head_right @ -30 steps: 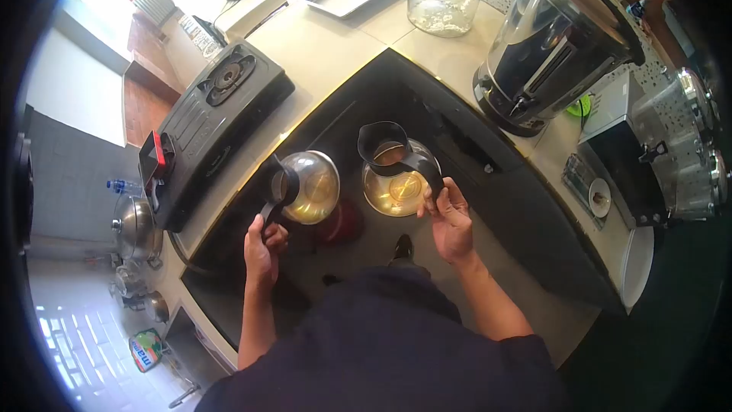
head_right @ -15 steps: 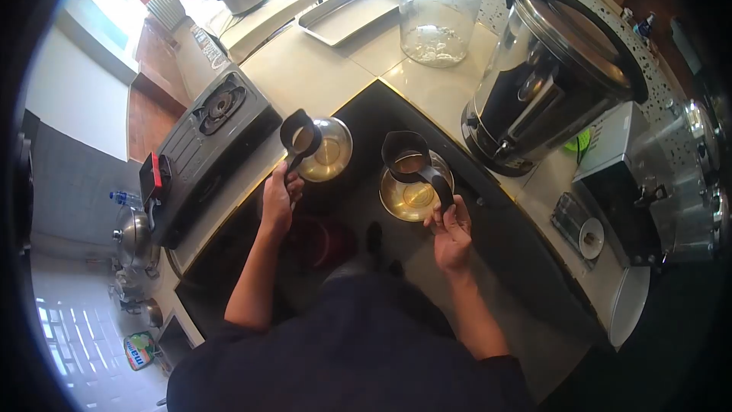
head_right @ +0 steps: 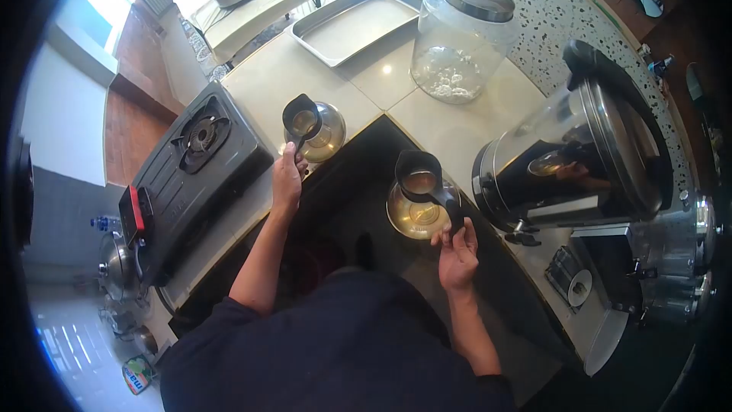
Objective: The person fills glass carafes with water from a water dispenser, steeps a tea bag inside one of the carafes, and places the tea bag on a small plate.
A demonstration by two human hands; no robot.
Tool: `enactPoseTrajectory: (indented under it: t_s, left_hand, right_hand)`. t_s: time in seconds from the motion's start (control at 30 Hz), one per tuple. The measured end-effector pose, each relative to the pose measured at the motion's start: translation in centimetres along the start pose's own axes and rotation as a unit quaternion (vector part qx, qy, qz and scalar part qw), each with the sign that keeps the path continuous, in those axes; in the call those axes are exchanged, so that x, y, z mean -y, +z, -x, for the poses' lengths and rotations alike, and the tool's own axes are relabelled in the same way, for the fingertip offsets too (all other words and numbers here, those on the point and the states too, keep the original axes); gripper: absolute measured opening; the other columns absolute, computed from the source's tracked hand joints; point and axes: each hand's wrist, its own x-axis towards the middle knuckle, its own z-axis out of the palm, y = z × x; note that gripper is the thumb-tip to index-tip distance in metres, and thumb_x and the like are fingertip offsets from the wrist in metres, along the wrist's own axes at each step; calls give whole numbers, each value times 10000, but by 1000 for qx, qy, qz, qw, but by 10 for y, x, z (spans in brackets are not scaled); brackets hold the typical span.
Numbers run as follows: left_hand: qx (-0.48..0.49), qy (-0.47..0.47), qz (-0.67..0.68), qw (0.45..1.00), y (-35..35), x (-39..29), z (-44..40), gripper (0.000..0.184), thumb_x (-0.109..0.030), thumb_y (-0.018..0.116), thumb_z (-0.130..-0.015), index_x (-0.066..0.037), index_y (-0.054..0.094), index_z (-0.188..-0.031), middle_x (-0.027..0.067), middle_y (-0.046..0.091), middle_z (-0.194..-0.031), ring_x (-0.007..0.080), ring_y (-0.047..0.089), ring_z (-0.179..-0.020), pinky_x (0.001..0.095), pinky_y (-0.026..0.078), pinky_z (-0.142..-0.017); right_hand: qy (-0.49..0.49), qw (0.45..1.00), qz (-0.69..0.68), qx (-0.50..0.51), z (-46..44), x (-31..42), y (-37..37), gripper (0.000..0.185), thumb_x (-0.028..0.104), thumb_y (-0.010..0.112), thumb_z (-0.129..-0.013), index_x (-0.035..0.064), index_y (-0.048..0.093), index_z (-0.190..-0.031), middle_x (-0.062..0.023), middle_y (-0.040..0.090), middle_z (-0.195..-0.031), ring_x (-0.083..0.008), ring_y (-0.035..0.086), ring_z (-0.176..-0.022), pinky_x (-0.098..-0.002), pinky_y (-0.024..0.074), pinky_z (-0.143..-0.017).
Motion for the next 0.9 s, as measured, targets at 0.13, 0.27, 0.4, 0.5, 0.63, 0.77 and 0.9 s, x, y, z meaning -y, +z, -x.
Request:
enactPoseTrajectory:
  t_s: [0.13, 0.27, 0.4, 0.5, 0.63, 0.77, 0.9]
  left_hand:
    - [-20, 19, -63, 998, 2, 8, -22, 600, -511, 426, -1180, -70, 466, -776, -15, 444, -723, 111, 456, -679, 319, 397, -645]
    - [-34, -5, -35, 999, 2, 11, -37, 604, -500, 413, -1184, -53, 481, -783, 6, 468, -748, 129, 491, -721, 328, 416, -675]
    - [-48, 19, 7, 999, 5, 28, -46, 511, -497, 452, -1176, -150, 463, -800, -65, 403, -717, 57, 373, -638, 265, 290, -582]
    - [-65, -5, -5, 998, 7, 20, -42, 573, -478, 407, -1190, -71, 472, -791, -4, 462, -738, 110, 471, -707, 310, 388, -650]
    - [-79, -3, 19, 997, 10, 26, -42, 502, -509, 454, -1174, -149, 480, -825, -65, 427, -718, 51, 378, -629, 259, 293, -573]
    - [-85, -14, 36, 996, 10, 25, -44, 509, -522, 455, -1172, -146, 485, -830, -59, 441, -722, 55, 385, -632, 257, 306, -577]
    - [-102, -22, 2, 995, 14, 21, -47, 573, -520, 402, -1189, -93, 487, -816, -15, 482, -752, 93, 433, -686, 292, 363, -626]
  right_hand:
    - [3, 999, 41, -15, -64, -16, 25, 248, 233, 586, -1125, 160, 675, -1344, -62, 610, -1105, -185, 521, -933, -400, 489, -875]
    - [12, 999, 41, -11, -131, -36, 45, 148, 241, 553, -1141, 129, 649, -1137, -54, 600, -1073, -169, 509, -906, -396, 492, -867]
    - [21, 999, 39, -4, -191, -55, 65, 310, 383, 521, -1174, 113, 632, -1072, 1, 598, -953, -127, 511, -831, -354, 501, -813]
    - [34, 999, 35, 6, -227, -76, 59, 396, 482, 533, -1159, 115, 625, -1040, 2, 595, -929, -115, 507, -817, -334, 499, -794]
    - [64, 997, 42, 2, -261, -98, 55, 404, 493, 602, -1129, 110, 627, -1001, -11, 606, -916, -117, 516, -776, -310, 498, -783]
    - [82, 996, 24, -1, -284, -113, 58, 421, 497, 630, -1115, 92, 643, -1000, -19, 612, -904, -118, 522, -761, -292, 503, -767]
    - [94, 995, 14, -15, -297, -122, 62, 426, 507, 672, -1090, 95, 651, -987, -17, 614, -888, -116, 540, -742, -290, 513, -753]
